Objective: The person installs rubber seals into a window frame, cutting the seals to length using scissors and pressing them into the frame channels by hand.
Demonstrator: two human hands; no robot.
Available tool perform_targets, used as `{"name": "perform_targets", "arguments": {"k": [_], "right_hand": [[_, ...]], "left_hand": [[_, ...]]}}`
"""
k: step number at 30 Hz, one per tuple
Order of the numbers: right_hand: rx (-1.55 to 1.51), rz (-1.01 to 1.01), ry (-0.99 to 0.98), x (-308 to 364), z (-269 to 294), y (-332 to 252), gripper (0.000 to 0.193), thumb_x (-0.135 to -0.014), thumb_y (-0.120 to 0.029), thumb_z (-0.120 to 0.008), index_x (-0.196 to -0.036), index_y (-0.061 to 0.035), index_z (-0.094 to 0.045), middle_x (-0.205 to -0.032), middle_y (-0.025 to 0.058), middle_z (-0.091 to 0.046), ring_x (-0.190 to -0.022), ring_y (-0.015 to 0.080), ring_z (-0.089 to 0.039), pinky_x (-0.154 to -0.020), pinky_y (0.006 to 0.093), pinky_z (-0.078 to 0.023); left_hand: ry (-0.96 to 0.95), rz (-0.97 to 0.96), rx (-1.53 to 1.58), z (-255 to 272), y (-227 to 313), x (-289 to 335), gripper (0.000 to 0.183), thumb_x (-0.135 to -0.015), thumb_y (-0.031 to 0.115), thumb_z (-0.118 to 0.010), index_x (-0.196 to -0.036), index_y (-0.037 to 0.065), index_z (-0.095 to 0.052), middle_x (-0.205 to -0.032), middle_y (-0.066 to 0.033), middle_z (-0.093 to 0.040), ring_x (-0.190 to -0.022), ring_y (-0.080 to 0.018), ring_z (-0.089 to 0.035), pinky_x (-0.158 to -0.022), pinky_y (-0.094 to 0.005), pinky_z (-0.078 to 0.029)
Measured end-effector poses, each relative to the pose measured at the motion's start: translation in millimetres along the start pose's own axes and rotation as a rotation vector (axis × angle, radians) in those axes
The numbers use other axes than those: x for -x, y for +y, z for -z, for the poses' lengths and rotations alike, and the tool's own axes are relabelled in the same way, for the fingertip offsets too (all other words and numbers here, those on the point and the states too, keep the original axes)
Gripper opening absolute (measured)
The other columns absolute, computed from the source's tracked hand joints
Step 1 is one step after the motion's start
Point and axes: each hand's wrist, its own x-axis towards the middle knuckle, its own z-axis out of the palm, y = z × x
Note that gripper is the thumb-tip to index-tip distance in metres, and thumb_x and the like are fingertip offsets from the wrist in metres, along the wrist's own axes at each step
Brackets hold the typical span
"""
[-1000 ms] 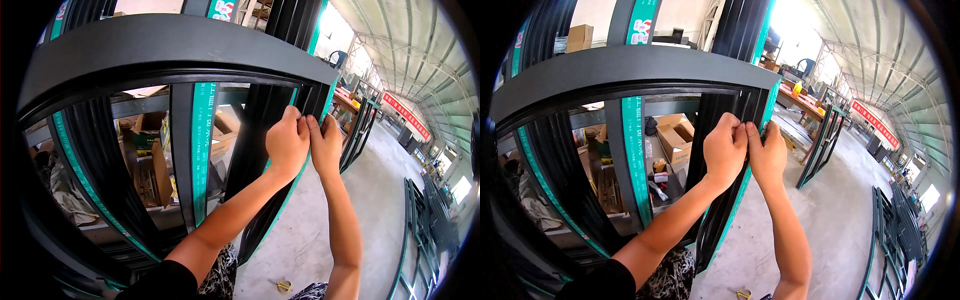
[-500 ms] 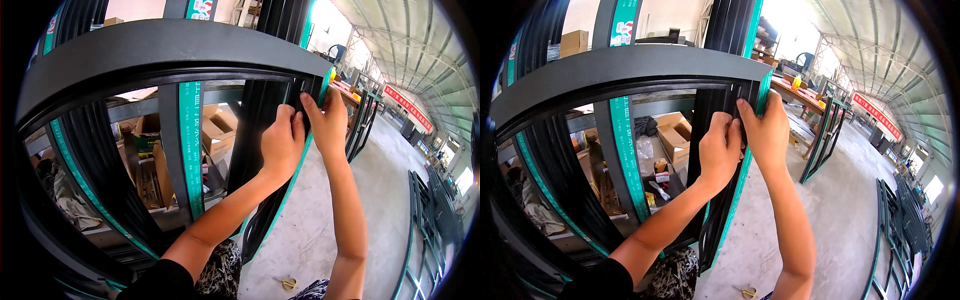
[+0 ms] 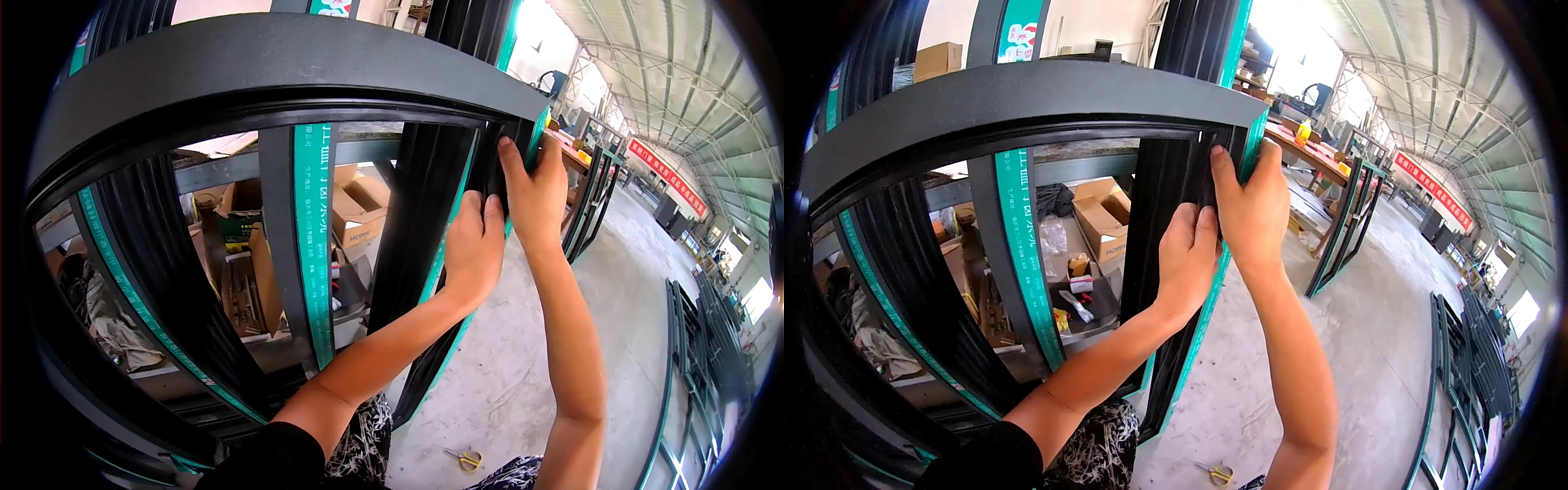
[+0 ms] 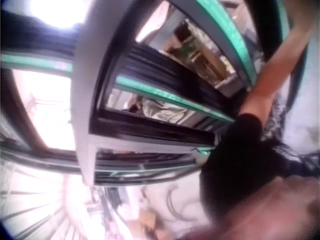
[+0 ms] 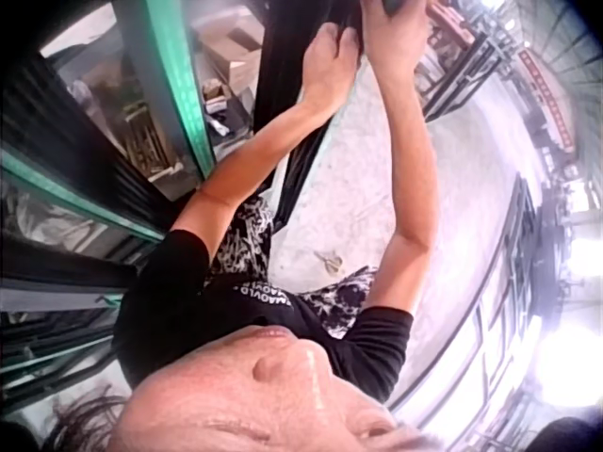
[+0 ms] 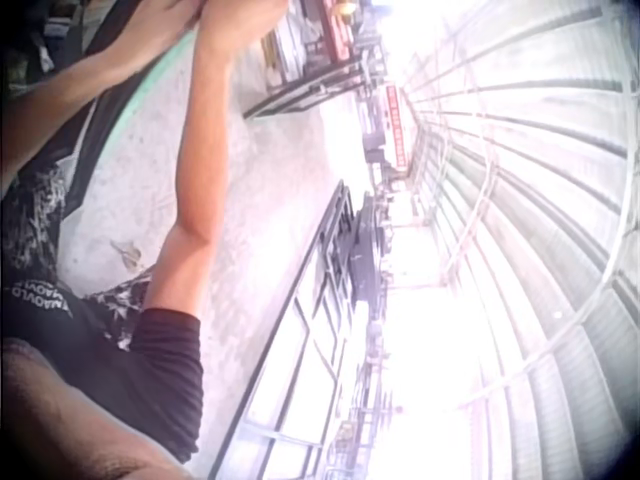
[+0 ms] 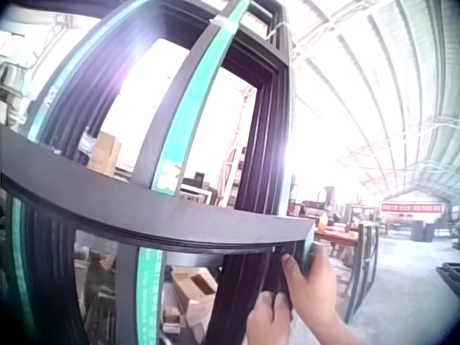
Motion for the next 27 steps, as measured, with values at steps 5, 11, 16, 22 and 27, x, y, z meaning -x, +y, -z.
{"name": "perform_targets", "arguments": {"k": [5, 11, 16, 22, 27], "right_hand": [[0.070, 0.010, -0.005, 2, -3, -1, 0.042, -0.095, -0.035, -0.065, -0.095, 0.0021, -0.045, -0.074, 0.0287, -0.065, -0.071, 0.0497, -0.064, -0.062, 0.0542, -0.049], [0.145, 0.029, -0.058, 0, 3, -1, 0.043, -0.095, -0.036, -0.064, -0.095, 0.0022, -0.045, -0.074, 0.0285, -0.065, -0.070, 0.0494, -0.064, -0.061, 0.0536, -0.050], [0.161, 0.004, -0.067, -5, 10, -7, 0.044, -0.094, -0.037, -0.066, -0.093, 0.0026, -0.047, -0.073, 0.0273, -0.065, -0.070, 0.0484, -0.064, -0.061, 0.0527, -0.050], [0.025, -0.095, -0.055, -9, 7, -6, 0.042, -0.089, -0.033, -0.070, -0.094, 0.0037, -0.052, -0.079, 0.0242, -0.065, -0.074, 0.0436, -0.064, -0.068, 0.0487, -0.049], [-0.134, -0.095, 0.005, -20, -6, 8, 0.027, -0.090, -0.020, -0.072, -0.094, 0.0023, -0.057, -0.079, 0.0040, -0.058, -0.071, 0.0102, -0.049, -0.064, 0.0280, -0.043]], "left_hand": [[0.017, -0.058, -0.118, 1, 10, -4, 0.029, -0.103, 0.024, -0.047, -0.087, 0.000, -0.046, -0.074, -0.0213, -0.057, -0.068, -0.0398, -0.057, -0.064, -0.0469, -0.043], [0.014, -0.105, -0.170, 1, 15, -11, 0.027, -0.102, 0.024, -0.049, -0.088, 0.001, -0.047, -0.076, -0.0224, -0.059, -0.074, -0.0431, -0.059, -0.065, -0.0489, -0.043], [-0.084, -0.061, -0.135, 6, 10, -17, 0.028, -0.102, 0.025, -0.049, -0.088, 0.001, -0.046, -0.077, -0.0229, -0.059, -0.076, -0.0447, -0.059, -0.066, -0.0502, -0.043], [-0.168, -0.022, -0.152, 16, 4, -20, 0.028, -0.102, 0.027, -0.047, -0.089, 0.002, -0.045, -0.076, -0.0247, -0.058, -0.078, -0.0469, -0.057, -0.066, -0.0509, -0.042], [-0.192, -0.057, -0.237, 22, 12, -21, 0.028, -0.103, 0.026, -0.046, -0.088, 0.002, -0.045, -0.073, -0.0252, -0.058, -0.076, -0.0488, -0.057, -0.065, -0.0528, -0.042]]}}
